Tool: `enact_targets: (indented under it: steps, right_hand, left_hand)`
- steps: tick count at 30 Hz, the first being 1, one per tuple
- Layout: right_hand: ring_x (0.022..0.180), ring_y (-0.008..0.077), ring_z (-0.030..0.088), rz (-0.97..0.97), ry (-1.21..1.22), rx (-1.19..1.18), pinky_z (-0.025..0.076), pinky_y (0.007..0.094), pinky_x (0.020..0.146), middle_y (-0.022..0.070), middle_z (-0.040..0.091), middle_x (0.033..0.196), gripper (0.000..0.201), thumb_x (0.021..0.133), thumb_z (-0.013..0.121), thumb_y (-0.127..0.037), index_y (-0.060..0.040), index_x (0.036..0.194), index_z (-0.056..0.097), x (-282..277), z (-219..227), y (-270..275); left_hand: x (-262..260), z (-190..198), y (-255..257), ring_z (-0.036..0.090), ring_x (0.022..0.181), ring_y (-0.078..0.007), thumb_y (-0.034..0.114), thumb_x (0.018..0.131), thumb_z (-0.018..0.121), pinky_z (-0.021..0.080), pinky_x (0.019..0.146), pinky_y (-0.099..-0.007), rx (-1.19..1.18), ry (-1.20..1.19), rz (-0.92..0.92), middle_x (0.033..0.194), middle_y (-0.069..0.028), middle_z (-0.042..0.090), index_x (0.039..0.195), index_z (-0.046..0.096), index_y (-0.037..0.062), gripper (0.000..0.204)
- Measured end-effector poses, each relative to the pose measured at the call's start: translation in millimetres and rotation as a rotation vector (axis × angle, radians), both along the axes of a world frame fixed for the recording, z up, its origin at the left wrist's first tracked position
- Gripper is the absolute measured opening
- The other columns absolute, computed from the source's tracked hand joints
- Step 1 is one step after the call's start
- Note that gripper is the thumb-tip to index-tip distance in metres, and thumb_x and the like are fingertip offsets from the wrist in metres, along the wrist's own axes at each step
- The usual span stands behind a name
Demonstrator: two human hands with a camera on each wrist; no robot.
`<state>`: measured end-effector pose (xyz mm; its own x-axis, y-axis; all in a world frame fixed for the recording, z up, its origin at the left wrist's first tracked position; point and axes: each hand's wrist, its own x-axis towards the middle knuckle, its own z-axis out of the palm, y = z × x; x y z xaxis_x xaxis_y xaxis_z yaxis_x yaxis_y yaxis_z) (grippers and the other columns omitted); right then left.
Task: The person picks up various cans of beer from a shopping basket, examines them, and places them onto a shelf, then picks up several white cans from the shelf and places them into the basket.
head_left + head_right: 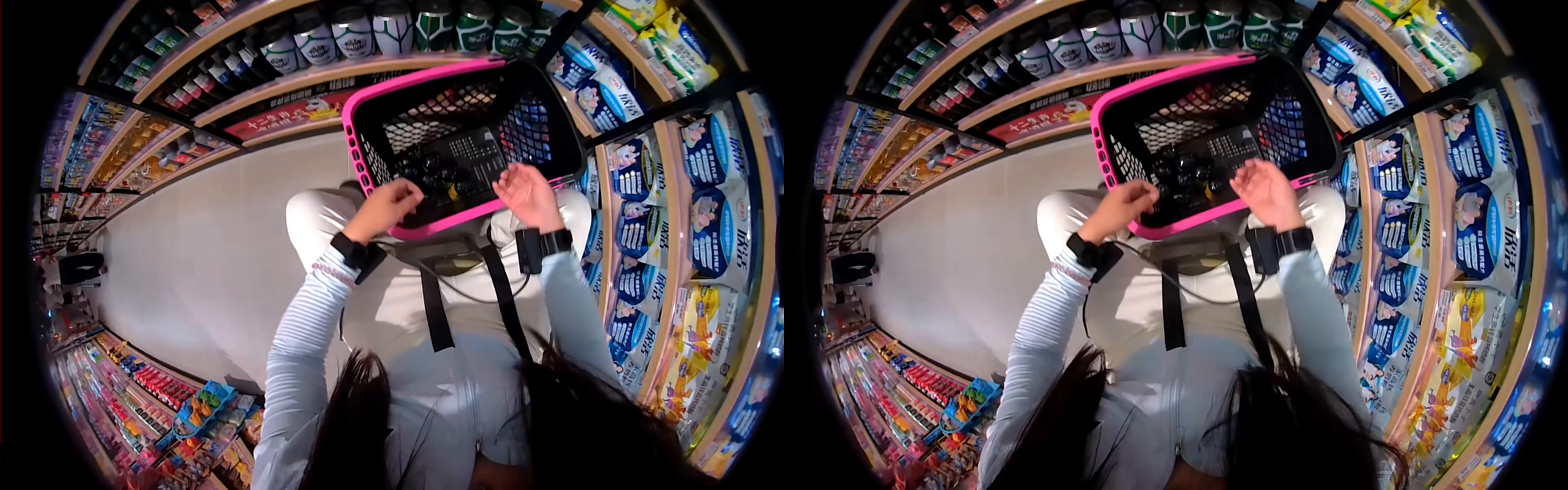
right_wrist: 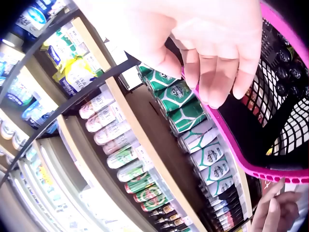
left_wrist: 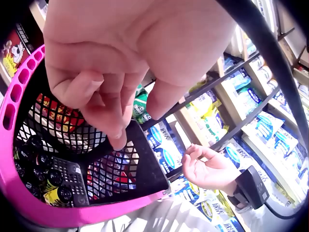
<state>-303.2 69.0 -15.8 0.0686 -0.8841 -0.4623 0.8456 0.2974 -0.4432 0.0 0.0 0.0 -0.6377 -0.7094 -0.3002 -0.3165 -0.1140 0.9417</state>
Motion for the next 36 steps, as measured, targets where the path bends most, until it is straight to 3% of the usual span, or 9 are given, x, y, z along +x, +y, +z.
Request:
enact_targets:
  steps: [2, 8, 11, 14, 17, 20, 28, 30, 36]
  right_hand:
    - [0.09, 0.0235, 0.058, 0.014, 0.035, 0.075, 0.044, 0.0429, 0.092, 0.0099, 0.061, 0.088, 0.016, 0.086, 0.053, -0.02, -0.0047, 0.09, 0.057, -6.8, 4.9, -10.5]
    - [0.098, 0.0292, 0.057, 0.141, 0.222, 0.372, 0.047, 0.0459, 0.089, 0.0147, 0.059, 0.099, 0.026, 0.086, 0.054, -0.021, -0.0018, 0.104, 0.052, -5.0, -125.4, -137.4]
    - [0.095, 0.0268, 0.059, 0.263, 0.597, 0.536, 0.048, 0.0423, 0.083, 0.0152, 0.059, 0.099, 0.04, 0.082, 0.057, -0.022, 0.001, 0.113, 0.049, 19.7, -167.1, -174.8]
    - [0.092, 0.0276, 0.062, 0.898, 1.458, 0.221, 0.048, 0.0406, 0.082, 0.0182, 0.062, 0.101, 0.063, 0.068, 0.068, -0.028, 0.0004, 0.12, 0.047, 22.7, -279.5, -194.2]
    - [0.11, 0.0335, 0.052, 1.062, 1.798, 0.312, 0.045, 0.0493, 0.088, 0.0197, 0.054, 0.115, 0.068, 0.065, 0.071, -0.03, -0.0028, 0.121, 0.046, 63.9, -257.4, -203.2]
    - [0.118, 0.0408, 0.045, 1.291, 1.68, 0.317, 0.022, 0.0648, 0.098, 0.0208, 0.048, 0.126, 0.069, 0.072, 0.058, -0.047, -0.0077, 0.125, 0.039, 75.6, -292.1, -218.5]
    - [0.106, 0.0315, 0.057, 1.249, 1.798, 0.347, 0.018, 0.0561, 0.106, 0.0158, 0.06, 0.109, 0.071, 0.062, 0.073, -0.042, -0.0076, 0.118, 0.046, 89.3, -315.2, -232.4]
    - [0.1, 0.0294, 0.061, 1.36, 1.889, 0.284, 0.006, 0.0543, 0.109, 0.0127, 0.065, 0.099, 0.069, 0.063, 0.072, -0.045, -0.0077, 0.115, 0.048, 86.8, -308.8, -236.5]
    - [0.095, 0.0277, 0.063, 1.307, 1.969, 0.235, 0.008, 0.0536, 0.109, 0.0142, 0.066, 0.097, 0.069, 0.06, 0.07, -0.051, -0.0053, 0.109, 0.054, 58.2, -257.8, -243.4]
  left_hand:
    - [-0.8, 7.1, -5.1, 0.054, 0.067, -0.0069, 0.019, 0.09, 0.055, 0.043, 0.056, -0.0203, 0.041, 0.064, 0.104, 0.073, -0.0004, 0.058, 0.096, 0.057, 0.0032, 0.017]
    - [-7.9, -37.1, -130.6, 0.052, 0.063, -0.0078, 0.017, 0.091, 0.052, 0.042, 0.057, -0.02, 0.169, 0.029, 0.244, 0.075, -0.002, 0.059, 0.097, 0.058, 0.002, 0.017]
    - [-24.2, -80.4, -165.5, 0.054, 0.064, -0.0089, 0.013, 0.089, 0.051, 0.044, 0.058, -0.0212, 0.143, 0.009, 0.3, 0.075, -0.0025, 0.059, 0.096, 0.058, 0.0018, 0.015]
    - [-50.1, -122.3, -168.5, 0.062, 0.07, -0.0233, 0.02, 0.083, 0.058, 0.049, 0.064, -0.0332, -0.168, -0.338, 0.059, 0.078, -0.0134, 0.063, 0.099, 0.056, -0.0004, 0.027]
    - [-74.3, -139.0, -158.6, 0.062, 0.076, -0.0342, 0.027, 0.082, 0.061, 0.048, 0.066, -0.0395, -0.286, -0.467, -0.144, 0.077, -0.0202, 0.063, 0.101, 0.056, -0.0021, 0.035]
    - [-83.7, -146.6, -166.4, 0.062, 0.074, -0.0334, 0.027, 0.083, 0.06, 0.048, 0.064, -0.0389, -0.2, -0.437, -0.138, 0.08, -0.018, 0.064, 0.103, 0.055, -0.003, 0.037]
    - [-76.8, -161.2, -174.4, 0.063, 0.066, -0.0238, 0.023, 0.086, 0.059, 0.047, 0.058, -0.0327, 0.044, -0.372, -0.069, 0.079, -0.014, 0.063, 0.108, 0.053, -0.002, 0.034]
    - [-80.4, -161.1, -174.7, 0.062, 0.066, -0.0245, 0.023, 0.086, 0.059, 0.047, 0.058, -0.0329, 0.032, -0.386, -0.052, 0.08, -0.0141, 0.064, 0.108, 0.053, -0.0021, 0.034]
    - [-83.7, -125.7, -162.5, 0.06, 0.074, -0.0364, 0.023, 0.082, 0.059, 0.048, 0.065, -0.0416, -0.193, -0.385, -0.008, 0.082, -0.0202, 0.062, 0.101, 0.055, -0.0005, 0.031]
